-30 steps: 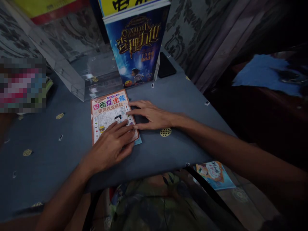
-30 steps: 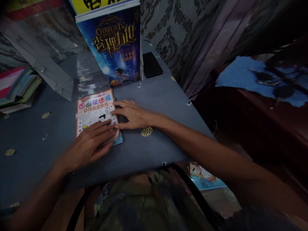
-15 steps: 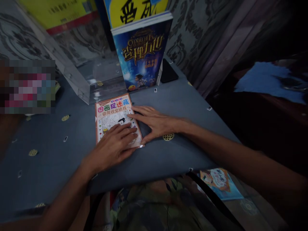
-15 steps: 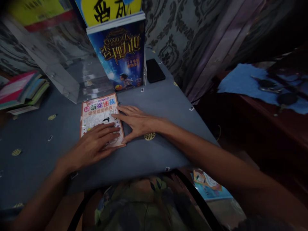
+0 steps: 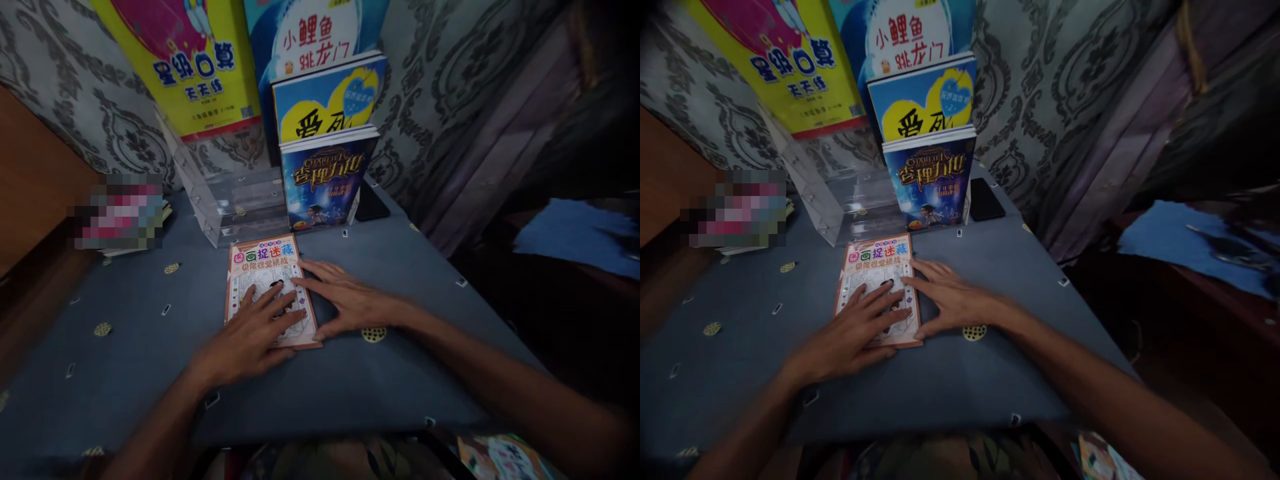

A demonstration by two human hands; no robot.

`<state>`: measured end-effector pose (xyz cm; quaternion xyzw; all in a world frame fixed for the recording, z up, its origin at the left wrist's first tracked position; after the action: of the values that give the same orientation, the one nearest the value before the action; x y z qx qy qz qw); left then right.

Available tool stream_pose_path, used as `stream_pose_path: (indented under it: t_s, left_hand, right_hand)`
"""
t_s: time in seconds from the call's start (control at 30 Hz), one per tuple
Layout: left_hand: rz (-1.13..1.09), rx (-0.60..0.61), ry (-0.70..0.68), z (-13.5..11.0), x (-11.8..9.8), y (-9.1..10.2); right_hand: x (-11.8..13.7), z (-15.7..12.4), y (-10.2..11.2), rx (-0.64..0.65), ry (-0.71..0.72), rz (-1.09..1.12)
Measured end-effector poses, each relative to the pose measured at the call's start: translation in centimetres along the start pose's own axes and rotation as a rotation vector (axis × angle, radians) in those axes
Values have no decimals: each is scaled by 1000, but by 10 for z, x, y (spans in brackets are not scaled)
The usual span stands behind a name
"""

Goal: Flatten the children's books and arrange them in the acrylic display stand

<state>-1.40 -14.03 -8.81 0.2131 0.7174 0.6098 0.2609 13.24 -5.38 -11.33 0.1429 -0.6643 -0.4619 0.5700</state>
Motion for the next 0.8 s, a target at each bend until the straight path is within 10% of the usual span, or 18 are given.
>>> stream_pose_path:
  t_s: [0.8]
  left_hand:
    - [-121, -81, -54, 16, 1, 2]
  right_hand:
    - [-11, -1, 15, 18, -44, -8]
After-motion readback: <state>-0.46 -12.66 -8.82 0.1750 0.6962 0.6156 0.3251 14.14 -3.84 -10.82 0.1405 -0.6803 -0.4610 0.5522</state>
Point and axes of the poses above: each hand's wrist, its own z-axis towards the middle knuckle, its own y-axis out of the back of the hand, x = y × z, the point moved 7 cm from there along z, towards the middle knuckle, and after that the axes turned 9 degrees about z, right-handed, at the moved point
